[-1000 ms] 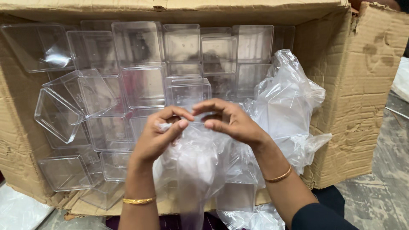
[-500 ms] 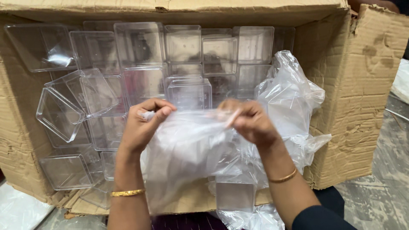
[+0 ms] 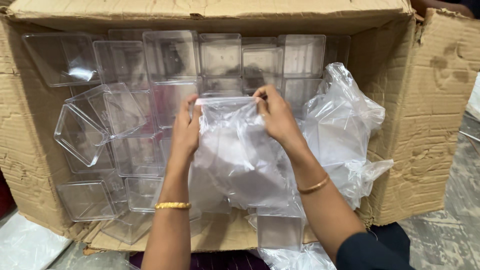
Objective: The person sits on the floor in front of a large cardboard box filled with clear plastic containers. They pull plastic bags and wrapping off the containers, lift each container out, and stack and arrange the containers inside the box.
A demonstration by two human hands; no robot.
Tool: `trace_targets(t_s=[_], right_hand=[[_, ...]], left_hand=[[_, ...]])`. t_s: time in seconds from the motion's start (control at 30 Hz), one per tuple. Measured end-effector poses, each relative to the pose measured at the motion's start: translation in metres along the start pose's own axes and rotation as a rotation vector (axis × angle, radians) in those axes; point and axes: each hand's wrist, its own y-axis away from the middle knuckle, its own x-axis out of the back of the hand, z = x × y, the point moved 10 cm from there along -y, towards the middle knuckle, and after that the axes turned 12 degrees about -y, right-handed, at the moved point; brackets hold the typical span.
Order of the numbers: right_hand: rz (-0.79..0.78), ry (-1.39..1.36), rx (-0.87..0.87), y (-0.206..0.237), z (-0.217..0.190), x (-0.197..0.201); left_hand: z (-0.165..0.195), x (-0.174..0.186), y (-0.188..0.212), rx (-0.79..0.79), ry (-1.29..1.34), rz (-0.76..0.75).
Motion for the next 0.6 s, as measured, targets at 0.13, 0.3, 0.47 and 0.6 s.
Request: trace_targets(t_s=[0.13, 0.3, 0.47, 0.6], right_hand=[[0.003, -0.721, -0.038, -0.010, 0.027, 0.004], [0.069, -0.602, 0.081, -0.037, 0.060, 0.008], [0.158, -0.268, -0.035, -0.037, 0.099, 0.000], [-0.029, -0.649, -0.080, -0.018, 0.074, -0.005]], left_hand=[[-0.015, -0.027, 0.006, 0.052, 0.546, -0.165], [0.003, -0.031, -0.008, -0.074, 0.688, -0.192], [0.004, -0.018, -0.002, -0.034, 0.255, 0.109], [0.031, -0.012, 0.008, -0.149, 0.143, 0.096]])
